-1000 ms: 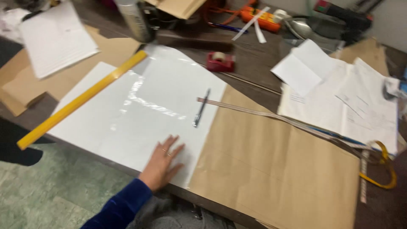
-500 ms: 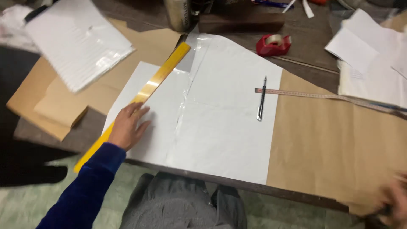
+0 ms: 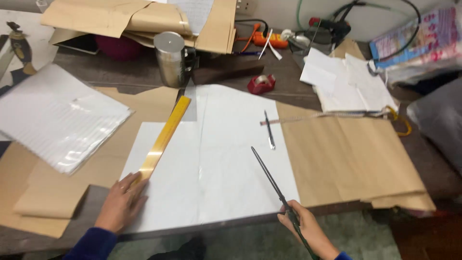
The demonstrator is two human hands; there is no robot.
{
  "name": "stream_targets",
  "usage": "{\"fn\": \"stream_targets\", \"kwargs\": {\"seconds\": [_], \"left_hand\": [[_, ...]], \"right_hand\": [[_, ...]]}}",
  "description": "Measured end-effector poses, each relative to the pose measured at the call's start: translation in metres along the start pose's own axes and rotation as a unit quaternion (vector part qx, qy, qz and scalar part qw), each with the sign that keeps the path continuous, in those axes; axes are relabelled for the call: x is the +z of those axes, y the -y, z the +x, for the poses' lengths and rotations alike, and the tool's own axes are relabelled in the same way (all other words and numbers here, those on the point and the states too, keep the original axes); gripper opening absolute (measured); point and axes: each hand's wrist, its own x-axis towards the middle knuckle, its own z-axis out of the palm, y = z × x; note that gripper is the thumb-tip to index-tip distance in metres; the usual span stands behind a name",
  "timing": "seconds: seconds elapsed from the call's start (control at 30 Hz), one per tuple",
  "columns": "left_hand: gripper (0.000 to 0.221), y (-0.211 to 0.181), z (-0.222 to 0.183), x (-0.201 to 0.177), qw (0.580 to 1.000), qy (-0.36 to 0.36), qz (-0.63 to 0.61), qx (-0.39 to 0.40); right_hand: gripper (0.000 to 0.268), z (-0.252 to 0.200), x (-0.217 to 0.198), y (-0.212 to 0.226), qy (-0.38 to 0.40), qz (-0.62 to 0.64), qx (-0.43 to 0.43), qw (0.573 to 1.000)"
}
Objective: Cutting a paper pattern with scissors and marking lines using a ruler and pen
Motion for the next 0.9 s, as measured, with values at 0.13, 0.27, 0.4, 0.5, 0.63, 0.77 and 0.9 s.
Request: {"fn": "stream_targets", "kwargs": {"seconds": [0.13, 0.27, 0.4, 0.5, 0.63, 0.77, 0.9], "left_hand": [[0.051, -0.002, 0.001, -0.016, 0.998, 0.055, 0.010, -0.002], [0.054, -0.004, 0.004, -0.021, 0.990, 0.124, 0.054, -0.038], [0.061, -0.021, 0.003, -0.040, 0.985, 0.130, 0.113, 0.007], [0.062, -0.027, 0.010, -0.054, 0.977, 0.171, 0.125, 0.011], [0.076, -0.033, 0.020, -0.068, 0.961, 0.242, 0.130, 0.019], [0.080, -0.031, 0.013, -0.076, 0.947, 0.284, 0.143, 0.043], [0.069, -0.022, 0.014, -0.078, 0.961, 0.245, 0.098, 0.087]], "right_hand": [[0.022, -0.050, 0.044, 0.004, 0.078, 0.143, 0.260, 0.952], [0.035, -0.087, 0.074, -0.010, 0.082, 0.214, 0.335, 0.914], [0.028, -0.118, 0.105, -0.039, 0.097, 0.240, 0.205, 0.944], [0.031, -0.125, 0.124, -0.044, 0.106, 0.287, 0.172, 0.936], [0.038, -0.137, 0.150, -0.029, 0.101, 0.315, 0.138, 0.933], [0.049, -0.156, 0.166, -0.029, 0.138, 0.349, 0.205, 0.904], [0.055, -0.171, 0.180, -0.019, 0.145, 0.441, 0.210, 0.861]]}}
